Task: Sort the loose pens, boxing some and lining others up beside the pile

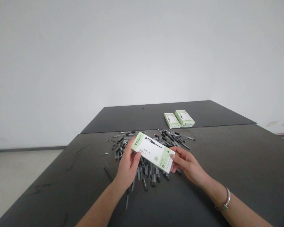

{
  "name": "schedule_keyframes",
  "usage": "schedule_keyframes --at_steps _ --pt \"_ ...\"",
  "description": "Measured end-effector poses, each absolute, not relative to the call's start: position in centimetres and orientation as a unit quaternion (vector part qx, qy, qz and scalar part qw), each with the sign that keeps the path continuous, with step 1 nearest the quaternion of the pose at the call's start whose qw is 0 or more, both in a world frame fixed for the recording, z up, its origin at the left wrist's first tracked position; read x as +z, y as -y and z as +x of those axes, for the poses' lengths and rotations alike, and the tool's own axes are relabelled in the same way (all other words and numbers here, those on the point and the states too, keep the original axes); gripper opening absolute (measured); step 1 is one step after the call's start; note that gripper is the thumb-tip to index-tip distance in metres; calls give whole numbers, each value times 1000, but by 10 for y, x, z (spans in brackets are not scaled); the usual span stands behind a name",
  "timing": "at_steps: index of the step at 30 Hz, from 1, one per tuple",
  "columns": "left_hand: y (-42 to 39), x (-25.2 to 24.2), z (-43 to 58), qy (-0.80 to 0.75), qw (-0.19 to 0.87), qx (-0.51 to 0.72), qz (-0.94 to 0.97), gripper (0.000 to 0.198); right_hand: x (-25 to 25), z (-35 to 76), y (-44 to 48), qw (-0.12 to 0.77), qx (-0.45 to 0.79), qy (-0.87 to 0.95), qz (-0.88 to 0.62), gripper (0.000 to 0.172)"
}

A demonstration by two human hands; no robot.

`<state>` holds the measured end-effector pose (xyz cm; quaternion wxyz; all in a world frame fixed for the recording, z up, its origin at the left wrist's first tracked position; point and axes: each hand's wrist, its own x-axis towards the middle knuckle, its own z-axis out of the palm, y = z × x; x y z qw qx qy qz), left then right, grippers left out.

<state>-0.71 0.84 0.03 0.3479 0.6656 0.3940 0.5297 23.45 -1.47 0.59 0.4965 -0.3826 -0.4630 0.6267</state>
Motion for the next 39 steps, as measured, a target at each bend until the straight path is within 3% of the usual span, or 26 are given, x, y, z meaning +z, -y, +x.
schedule_keyframes --at_steps 12,25,39 --pt "-11 -2 -6 -338 359 594 636 63 5 237 15 488 635 457 -387 36" --pt "-8 7 -17 -375 323 573 653 43 7 238 14 498 663 420 -369 31" --pt "-3 13 -15 -389 243 549 699 43 7 239 13 488 695 403 -342 28"
